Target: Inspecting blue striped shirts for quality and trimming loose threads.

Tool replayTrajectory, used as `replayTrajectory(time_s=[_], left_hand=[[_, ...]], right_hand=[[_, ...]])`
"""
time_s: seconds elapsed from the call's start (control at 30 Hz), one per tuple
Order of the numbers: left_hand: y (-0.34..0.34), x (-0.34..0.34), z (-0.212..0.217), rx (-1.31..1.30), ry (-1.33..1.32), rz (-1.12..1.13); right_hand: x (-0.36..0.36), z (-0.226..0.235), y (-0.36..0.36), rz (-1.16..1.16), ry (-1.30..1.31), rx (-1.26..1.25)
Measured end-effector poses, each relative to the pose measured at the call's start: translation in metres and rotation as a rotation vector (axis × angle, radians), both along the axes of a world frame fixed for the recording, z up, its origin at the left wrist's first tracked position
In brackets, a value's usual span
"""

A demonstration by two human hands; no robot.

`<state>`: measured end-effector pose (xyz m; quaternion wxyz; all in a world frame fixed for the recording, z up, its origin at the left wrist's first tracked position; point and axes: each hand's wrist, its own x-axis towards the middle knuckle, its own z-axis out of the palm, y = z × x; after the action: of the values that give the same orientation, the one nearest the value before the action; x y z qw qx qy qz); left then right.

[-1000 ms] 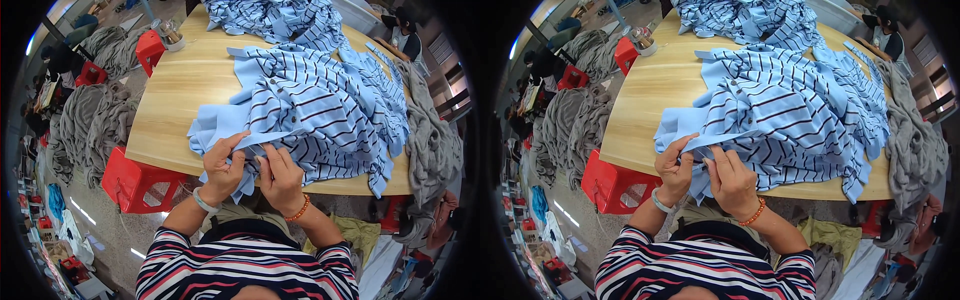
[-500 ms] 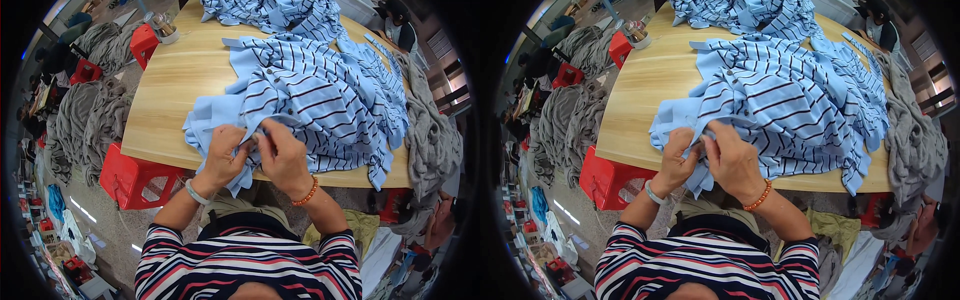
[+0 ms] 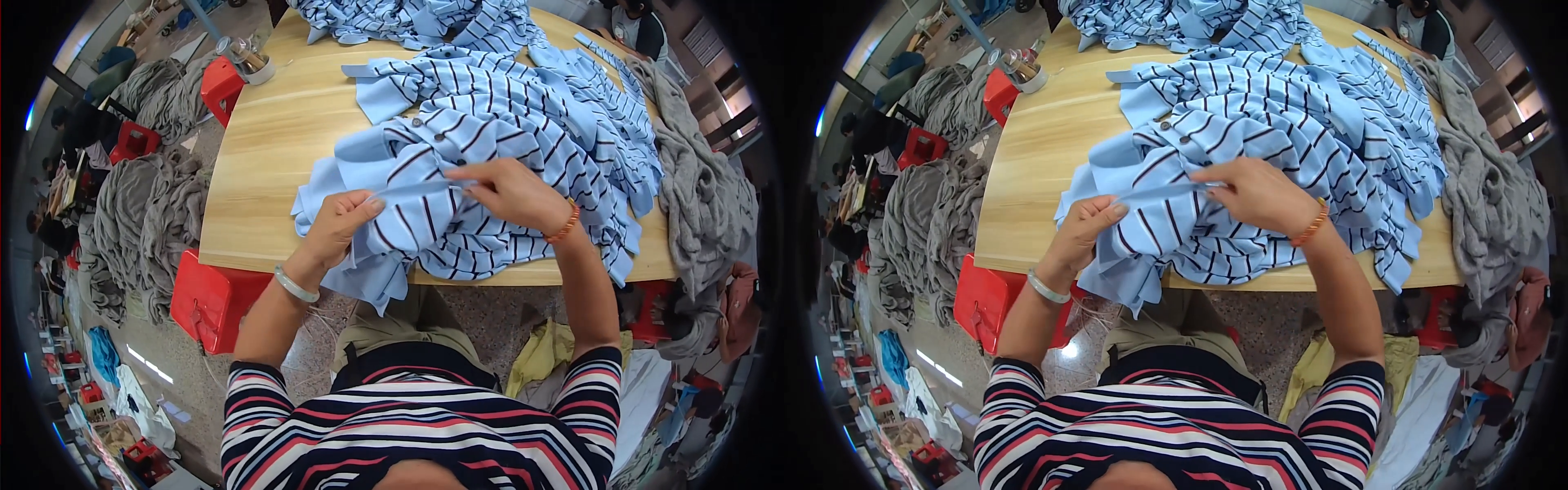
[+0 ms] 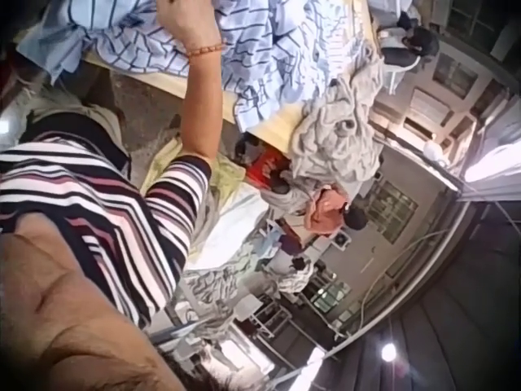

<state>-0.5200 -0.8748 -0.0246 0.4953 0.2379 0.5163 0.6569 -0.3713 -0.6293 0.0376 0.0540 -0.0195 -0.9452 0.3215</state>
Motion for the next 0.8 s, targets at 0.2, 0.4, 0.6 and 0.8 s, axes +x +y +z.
replayTrajectory(time_s=[0.2, 0.4, 0.6, 0.8], left_hand=[[-0.025, -0.001, -0.018, 0.046, -0.045, 0.143], [-0.035, 0.015, -0.009, 0.045, -0.174, 0.151], [-0.033, 0.036, -0.006, 0.088, -0.124, 0.237], [-0.029, 0.045, 0.009, 0.062, -0.075, 0.244]], right_hand=[[0.070, 0.019, 0.046, -0.210, -0.237, -0.125], [0.069, 0.019, -0.048, -0.071, 0.049, -0.201], [0.046, 0.013, -0.103, -0.053, 0.120, 0.018], [0.033, 0.002, -0.107, -0.150, 0.151, 0.128]])
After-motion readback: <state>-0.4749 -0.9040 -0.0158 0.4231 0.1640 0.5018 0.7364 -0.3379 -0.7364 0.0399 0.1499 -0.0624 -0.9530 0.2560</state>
